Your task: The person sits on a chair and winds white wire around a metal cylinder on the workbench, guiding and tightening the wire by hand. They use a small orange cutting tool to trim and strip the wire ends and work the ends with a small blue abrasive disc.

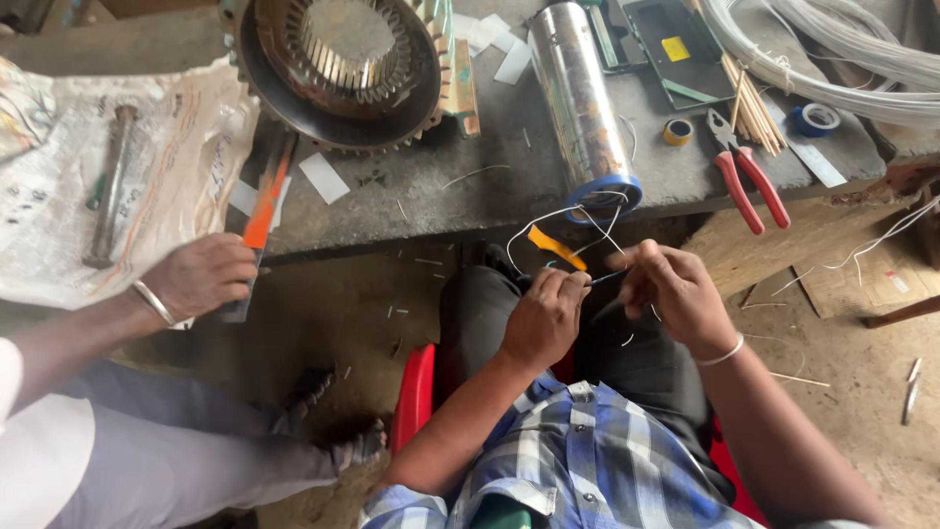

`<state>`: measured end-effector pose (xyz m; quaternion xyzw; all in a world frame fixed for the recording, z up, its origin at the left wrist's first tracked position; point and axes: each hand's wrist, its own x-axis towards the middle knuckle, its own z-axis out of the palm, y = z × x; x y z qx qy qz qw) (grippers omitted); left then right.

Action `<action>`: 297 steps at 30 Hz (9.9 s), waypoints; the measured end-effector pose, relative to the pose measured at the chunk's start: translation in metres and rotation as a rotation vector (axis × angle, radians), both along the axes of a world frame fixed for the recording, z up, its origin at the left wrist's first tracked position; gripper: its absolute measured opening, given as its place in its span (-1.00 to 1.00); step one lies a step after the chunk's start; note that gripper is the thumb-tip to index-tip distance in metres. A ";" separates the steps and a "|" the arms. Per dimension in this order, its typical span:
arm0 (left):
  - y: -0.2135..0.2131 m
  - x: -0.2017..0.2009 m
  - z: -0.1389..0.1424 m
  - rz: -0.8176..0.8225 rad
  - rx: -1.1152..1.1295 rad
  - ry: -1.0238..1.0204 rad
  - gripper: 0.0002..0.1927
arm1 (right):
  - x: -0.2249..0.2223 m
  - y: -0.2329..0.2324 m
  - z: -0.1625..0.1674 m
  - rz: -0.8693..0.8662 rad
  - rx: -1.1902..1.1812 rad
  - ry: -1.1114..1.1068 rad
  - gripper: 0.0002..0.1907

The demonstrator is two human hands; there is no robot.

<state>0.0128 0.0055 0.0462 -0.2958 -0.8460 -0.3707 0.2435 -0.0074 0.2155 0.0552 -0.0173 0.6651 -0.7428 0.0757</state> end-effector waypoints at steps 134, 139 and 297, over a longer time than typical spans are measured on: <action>-0.005 0.000 0.016 -0.132 0.234 -0.202 -0.86 | 0.022 -0.044 -0.068 -0.081 -0.203 0.188 -0.75; -0.009 -0.003 0.016 -0.088 0.218 -0.207 -0.91 | 0.043 -0.028 -0.080 -0.261 0.163 0.176 -0.75; -0.010 -0.006 -0.003 0.081 0.031 0.054 -0.86 | -0.031 -0.011 0.006 0.231 -0.241 -0.096 -0.58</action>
